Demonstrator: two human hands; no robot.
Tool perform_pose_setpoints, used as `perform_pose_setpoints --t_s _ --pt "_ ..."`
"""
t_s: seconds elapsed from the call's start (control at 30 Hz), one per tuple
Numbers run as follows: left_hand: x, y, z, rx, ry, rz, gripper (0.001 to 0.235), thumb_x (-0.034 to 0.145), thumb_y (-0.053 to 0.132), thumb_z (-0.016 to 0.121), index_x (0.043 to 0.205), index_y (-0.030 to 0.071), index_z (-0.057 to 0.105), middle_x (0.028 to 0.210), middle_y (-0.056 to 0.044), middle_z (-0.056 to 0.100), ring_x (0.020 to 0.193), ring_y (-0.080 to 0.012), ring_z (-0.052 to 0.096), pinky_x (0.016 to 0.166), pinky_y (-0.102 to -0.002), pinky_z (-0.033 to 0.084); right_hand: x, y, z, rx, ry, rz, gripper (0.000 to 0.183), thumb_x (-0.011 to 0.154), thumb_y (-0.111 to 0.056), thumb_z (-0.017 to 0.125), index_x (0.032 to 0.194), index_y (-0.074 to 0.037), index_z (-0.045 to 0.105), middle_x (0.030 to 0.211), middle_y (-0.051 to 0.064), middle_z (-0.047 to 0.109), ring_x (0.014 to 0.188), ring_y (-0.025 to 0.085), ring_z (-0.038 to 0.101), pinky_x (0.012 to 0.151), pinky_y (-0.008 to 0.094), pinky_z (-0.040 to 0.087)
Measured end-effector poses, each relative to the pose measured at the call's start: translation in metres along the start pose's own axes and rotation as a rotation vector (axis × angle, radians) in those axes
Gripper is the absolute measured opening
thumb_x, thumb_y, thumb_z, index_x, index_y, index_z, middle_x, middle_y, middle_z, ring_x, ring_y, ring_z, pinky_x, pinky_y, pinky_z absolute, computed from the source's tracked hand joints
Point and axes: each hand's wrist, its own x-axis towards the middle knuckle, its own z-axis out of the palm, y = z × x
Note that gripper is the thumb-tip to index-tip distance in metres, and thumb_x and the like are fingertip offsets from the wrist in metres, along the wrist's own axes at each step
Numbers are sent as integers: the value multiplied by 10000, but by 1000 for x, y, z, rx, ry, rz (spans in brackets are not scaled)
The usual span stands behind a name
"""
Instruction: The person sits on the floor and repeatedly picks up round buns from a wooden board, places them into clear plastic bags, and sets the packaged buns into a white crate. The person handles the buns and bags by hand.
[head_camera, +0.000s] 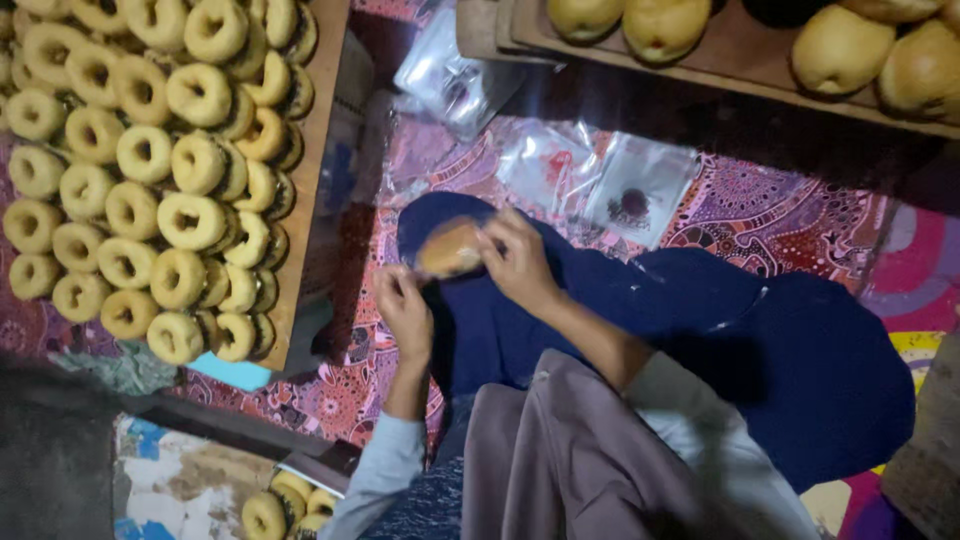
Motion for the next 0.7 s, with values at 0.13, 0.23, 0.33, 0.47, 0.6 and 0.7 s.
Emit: perform_pose_setpoints --t_s 0.13,0.23,0.33,0.47,0.6,0.7 --pt "-26 -26 45 -24 -116 22 73 998 30 588 941 -13 603 1046 -138 600 960 -249 619 851 -358 528 -53 122 4 267 53 307 128 1010 -145 615 1084 -45 585 1009 54 612 962 184 619 873 328 515" --pt "-35 -19 133 56 -410 189 207 855 31 683 1052 -14 635 1004 -176 613 925 -358 600 830 -414 500 -54 203 -54 265 203 516 426 1000 -259 657 1332 -47 497 1203 62 588 1086 159 580 894 330 503" --pt "-23 -16 248 -144 -614 345 190 934 43 651 1088 -15 555 1016 -219 567 940 -408 594 817 -479 511 -53 252 -149 288 330 729 283 1055 -310 571 1145 -47 626 978 49 654 864 176 629 748 339 533" --pt "2 -54 360 134 -819 407 261 928 88 593 1154 -20 519 1108 -269 591 887 -455 641 723 -558 499 -74 253 -230 -334 419 664 260 1029 -263 618 1173 -48 637 1060 116 658 939 242 642 807 361 537" --pt "-11 -104 390 593 -953 509 210 917 105 556 1124 75 568 1152 -203 644 847 -380 710 668 -515 558 -61 220 -238 -962 422 326 260 1002 -216 665 1201 -49 648 1142 184 662 1014 308 655 866 382 540" --pt "-20 -123 380 460 -815 632 224 828 87 575 1051 72 572 1179 -209 658 801 -362 718 619 -497 559 -31 200 -221 -838 519 7 323 961 -153 700 1251 -20 650 1237 251 655 1077 364 663 908 398 549"
